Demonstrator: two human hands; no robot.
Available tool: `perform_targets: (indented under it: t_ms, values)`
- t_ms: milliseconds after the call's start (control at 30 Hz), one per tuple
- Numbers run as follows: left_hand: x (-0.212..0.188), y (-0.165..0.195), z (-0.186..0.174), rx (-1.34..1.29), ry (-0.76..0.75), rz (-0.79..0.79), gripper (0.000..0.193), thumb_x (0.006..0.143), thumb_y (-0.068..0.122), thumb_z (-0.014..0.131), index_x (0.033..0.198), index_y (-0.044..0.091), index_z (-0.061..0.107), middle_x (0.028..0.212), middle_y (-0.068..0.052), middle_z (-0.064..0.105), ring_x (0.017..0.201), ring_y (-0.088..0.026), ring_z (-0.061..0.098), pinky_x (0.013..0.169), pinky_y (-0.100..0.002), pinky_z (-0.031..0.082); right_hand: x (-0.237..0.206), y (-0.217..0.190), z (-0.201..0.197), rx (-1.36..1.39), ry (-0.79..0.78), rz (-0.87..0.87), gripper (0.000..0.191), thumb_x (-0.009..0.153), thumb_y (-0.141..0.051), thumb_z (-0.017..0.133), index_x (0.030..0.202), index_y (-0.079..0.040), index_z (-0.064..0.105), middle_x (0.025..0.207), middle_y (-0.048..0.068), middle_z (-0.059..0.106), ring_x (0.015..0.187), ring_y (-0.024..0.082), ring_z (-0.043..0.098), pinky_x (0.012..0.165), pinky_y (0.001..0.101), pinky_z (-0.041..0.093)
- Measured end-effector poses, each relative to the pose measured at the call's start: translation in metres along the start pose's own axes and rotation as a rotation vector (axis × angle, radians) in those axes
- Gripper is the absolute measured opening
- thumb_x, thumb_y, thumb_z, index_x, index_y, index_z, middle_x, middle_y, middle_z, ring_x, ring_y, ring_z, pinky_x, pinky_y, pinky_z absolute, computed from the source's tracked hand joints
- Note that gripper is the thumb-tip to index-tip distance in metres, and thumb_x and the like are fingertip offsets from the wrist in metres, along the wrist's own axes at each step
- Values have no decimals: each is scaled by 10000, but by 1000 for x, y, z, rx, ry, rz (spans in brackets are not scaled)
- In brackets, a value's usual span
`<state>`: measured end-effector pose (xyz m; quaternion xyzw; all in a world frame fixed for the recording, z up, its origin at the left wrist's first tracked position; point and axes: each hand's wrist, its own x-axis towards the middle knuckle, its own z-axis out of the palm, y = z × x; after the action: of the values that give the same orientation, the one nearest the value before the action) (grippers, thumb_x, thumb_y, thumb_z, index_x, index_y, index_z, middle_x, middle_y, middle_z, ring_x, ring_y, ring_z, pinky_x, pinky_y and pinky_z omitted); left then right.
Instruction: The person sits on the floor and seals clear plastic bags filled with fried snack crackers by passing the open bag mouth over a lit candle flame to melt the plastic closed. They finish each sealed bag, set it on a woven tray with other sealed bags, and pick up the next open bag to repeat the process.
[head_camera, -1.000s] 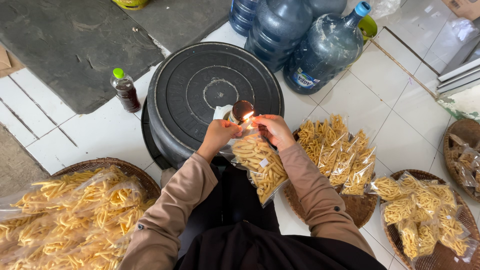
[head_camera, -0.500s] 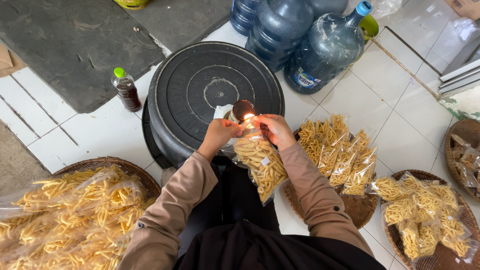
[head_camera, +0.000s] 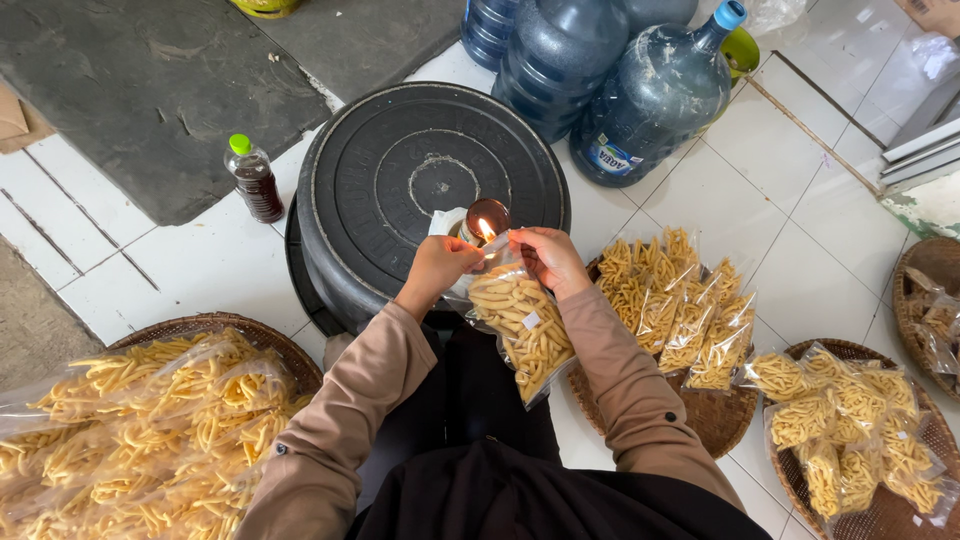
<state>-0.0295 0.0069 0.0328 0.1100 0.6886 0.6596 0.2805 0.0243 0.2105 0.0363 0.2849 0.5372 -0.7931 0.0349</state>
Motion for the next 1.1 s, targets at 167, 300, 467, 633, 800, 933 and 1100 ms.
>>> perform_targets:
  t_ms: [167, 300, 467, 633, 800, 933, 1100]
  values:
    - [-2, 0, 0, 2, 3, 2, 204, 835, 155, 764, 802, -46, 777, 760, -78, 760, 688, -88, 660, 648, -245, 514, -1, 0, 2, 4, -1, -4, 115, 882, -109, 766, 917, -4, 737, 766, 43, 707, 622, 114, 632, 542, 235, 497]
    - [-4, 3, -1, 17, 12, -15, 200, 833, 164, 763, 808, -32, 791, 749, -62, 764, 664, -68, 631, 628, -230, 496, -2, 1, 2, 12, 5, 6, 104, 875, -101, 759, 921, -11, 736, 769, 45, 709, 629, 119, 641, 554, 239, 513]
    - [-5, 4, -1, 35, 12, -27, 218, 845, 187, 769, 833, -30, 787, 747, -61, 754, 651, -75, 612, 617, -251, 488, -1, 2, 1, 9, -4, 5, 103, 883, -101, 745, 937, -14, 740, 780, 40, 707, 650, 115, 649, 570, 235, 521]
    - [-6, 2, -2, 13, 4, -25, 227, 846, 185, 766, 846, -42, 777, 764, -58, 770, 671, -76, 620, 641, -252, 513, 0, 5, 2, 6, -18, 11, 121, 888, -95, 735, 962, 0, 750, 788, 39, 708, 660, 108, 645, 578, 231, 515]
    - [-7, 3, -3, -27, -8, -18, 242, 848, 183, 768, 838, -58, 770, 771, -72, 771, 682, -83, 619, 653, -254, 518, -1, 4, 4, -8, -28, 3, 115, 890, -94, 735, 963, -6, 744, 793, 35, 705, 664, 115, 649, 591, 237, 521]
    - [-8, 6, -3, -11, -6, -19, 232, 836, 184, 761, 842, -48, 777, 771, -73, 772, 692, -91, 643, 669, -252, 529, -3, 2, 5, -4, -33, 7, 107, 891, -100, 733, 949, -10, 739, 798, 42, 715, 665, 116, 651, 598, 236, 522]
    - [-8, 6, -3, -53, -20, -10, 235, 834, 181, 759, 839, -54, 776, 774, -78, 770, 707, -99, 665, 686, -253, 534, -6, 1, 5, 4, -48, 1, 110, 899, -102, 752, 944, -4, 736, 792, 40, 703, 663, 116, 640, 591, 238, 513]
